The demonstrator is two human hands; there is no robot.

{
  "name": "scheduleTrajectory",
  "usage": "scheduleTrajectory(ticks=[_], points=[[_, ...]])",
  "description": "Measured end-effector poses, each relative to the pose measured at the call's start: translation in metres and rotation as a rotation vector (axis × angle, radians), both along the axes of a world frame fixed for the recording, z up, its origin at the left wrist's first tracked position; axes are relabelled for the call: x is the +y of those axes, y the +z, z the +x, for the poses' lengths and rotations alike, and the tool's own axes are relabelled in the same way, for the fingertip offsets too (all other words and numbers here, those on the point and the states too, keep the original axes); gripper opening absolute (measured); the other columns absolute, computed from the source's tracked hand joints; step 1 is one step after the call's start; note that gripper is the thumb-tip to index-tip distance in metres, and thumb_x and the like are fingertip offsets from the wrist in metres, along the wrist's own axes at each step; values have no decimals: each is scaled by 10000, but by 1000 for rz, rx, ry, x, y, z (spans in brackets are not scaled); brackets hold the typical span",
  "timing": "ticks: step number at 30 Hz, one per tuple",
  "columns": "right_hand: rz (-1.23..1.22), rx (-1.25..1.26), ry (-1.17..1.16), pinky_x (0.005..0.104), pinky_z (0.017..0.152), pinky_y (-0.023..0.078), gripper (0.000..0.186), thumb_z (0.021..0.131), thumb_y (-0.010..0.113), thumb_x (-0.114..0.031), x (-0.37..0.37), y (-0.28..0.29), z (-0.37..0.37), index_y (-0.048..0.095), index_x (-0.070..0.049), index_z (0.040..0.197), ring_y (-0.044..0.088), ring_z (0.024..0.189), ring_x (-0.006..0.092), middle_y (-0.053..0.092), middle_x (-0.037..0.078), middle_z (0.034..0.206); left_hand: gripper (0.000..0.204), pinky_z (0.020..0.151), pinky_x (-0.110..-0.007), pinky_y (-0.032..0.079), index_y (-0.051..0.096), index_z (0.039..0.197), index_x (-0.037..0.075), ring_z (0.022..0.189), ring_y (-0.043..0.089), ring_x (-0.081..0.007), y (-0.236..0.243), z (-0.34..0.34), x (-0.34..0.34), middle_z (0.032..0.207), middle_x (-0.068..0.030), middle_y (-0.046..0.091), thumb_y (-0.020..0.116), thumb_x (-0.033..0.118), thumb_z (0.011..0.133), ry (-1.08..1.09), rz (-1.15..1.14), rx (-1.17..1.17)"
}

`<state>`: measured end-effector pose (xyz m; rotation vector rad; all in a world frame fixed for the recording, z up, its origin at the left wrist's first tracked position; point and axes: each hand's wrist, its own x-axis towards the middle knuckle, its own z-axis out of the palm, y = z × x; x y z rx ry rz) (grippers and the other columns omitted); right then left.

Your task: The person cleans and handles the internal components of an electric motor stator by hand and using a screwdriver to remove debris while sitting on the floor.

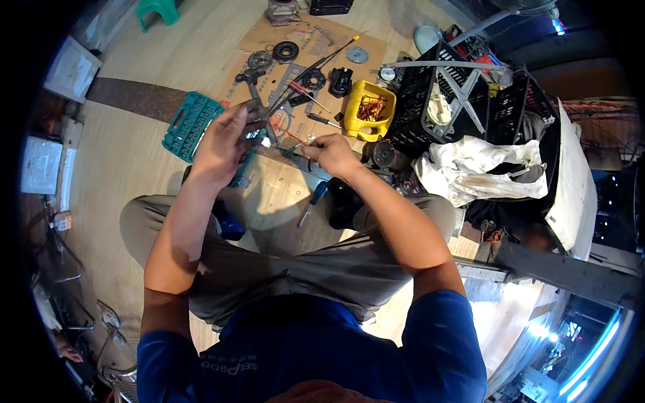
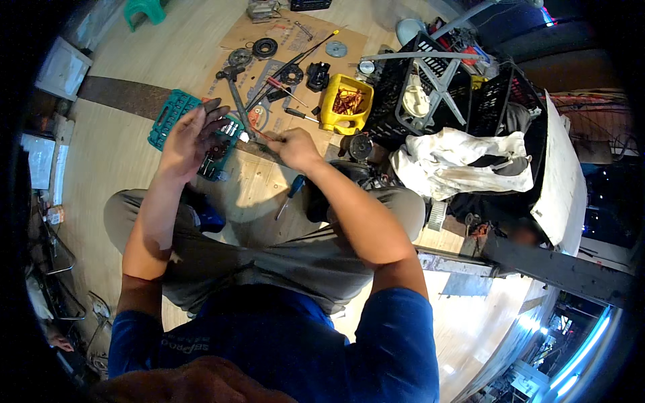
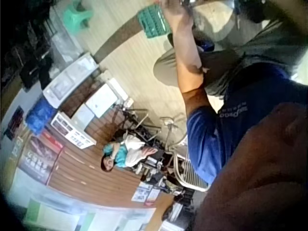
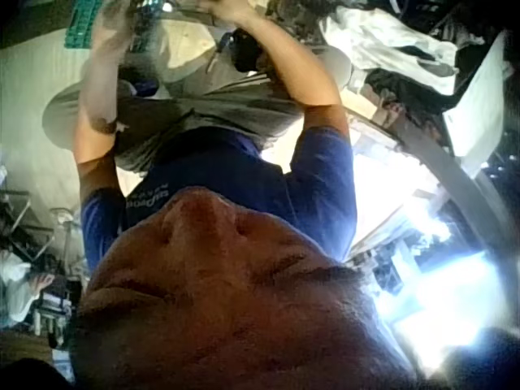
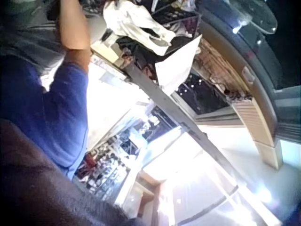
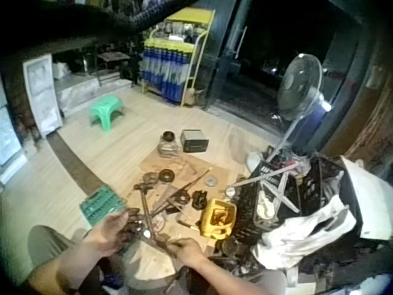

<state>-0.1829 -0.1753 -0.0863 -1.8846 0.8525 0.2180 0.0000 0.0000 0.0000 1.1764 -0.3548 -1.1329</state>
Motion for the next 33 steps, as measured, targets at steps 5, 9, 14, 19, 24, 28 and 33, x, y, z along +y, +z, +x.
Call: scheduleTrajectory(ticks=[5,9,14,19,24,28,33], points=[[-451,425,240,418,859,514,478,831,678,-440,-32,-92,-46,718,13,980,656,1008,354,692,242,996,430,875,-325,516,493,1334,-2,1097,608,-193,4,4,1,1273,-124,605,472,305,1034,40,-27,-4],[-478,470,-213,387,688,562,461,868,656,-408,-93,-111,-62,696,47,937,713,766,301,715,178,817,408,873,-308,517,513,1317,3,1097,610,-186,4,7,4,1268,-120,609,492,290,1027,30,-39,-18],[-335,153,-757,370,702,521,484,865,710,-379,-129,-73,-48,678,88,987,694,819,282,706,191,889,384,855,-300,516,532,1304,9,1094,611,-174,8,10,10,1243,-111,628,505,270,1024,73,-34,-62],[-341,-178,-642,407,773,516,540,867,694,-416,-91,12,-25,653,88,1055,679,926,377,695,255,962,302,784,-243,514,610,1208,11,935,634,-95,19,13,14,1067,-40,671,519,228,1020,157,-25,-92],[-787,11,157,456,758,522,574,895,635,-429,-19,123,-89,583,58,1193,659,884,407,641,286,1027,392,890,-307,495,546,1293,-2,1071,618,-178,38,22,21,1249,-119,628,489,276,1023,142,-11,-172],[-863,582,556,447,802,520,692,871,635,-473,18,149,-136,480,7,1346,642,892,379,625,219,1032,423,921,-326,504,535,1300,-13,1103,616,-200,51,32,25,1247,-136,624,504,296,1013,208,-110,-206],[-980,439,691,423,855,504,729,851,616,-532,20,138,-157,487,-15,1348,622,960,359,621,200,1085,400,812,-249,505,575,1236,-24,912,628,-144,58,59,40,1121,-100,666,544,298,1001,280,-207,-253]])
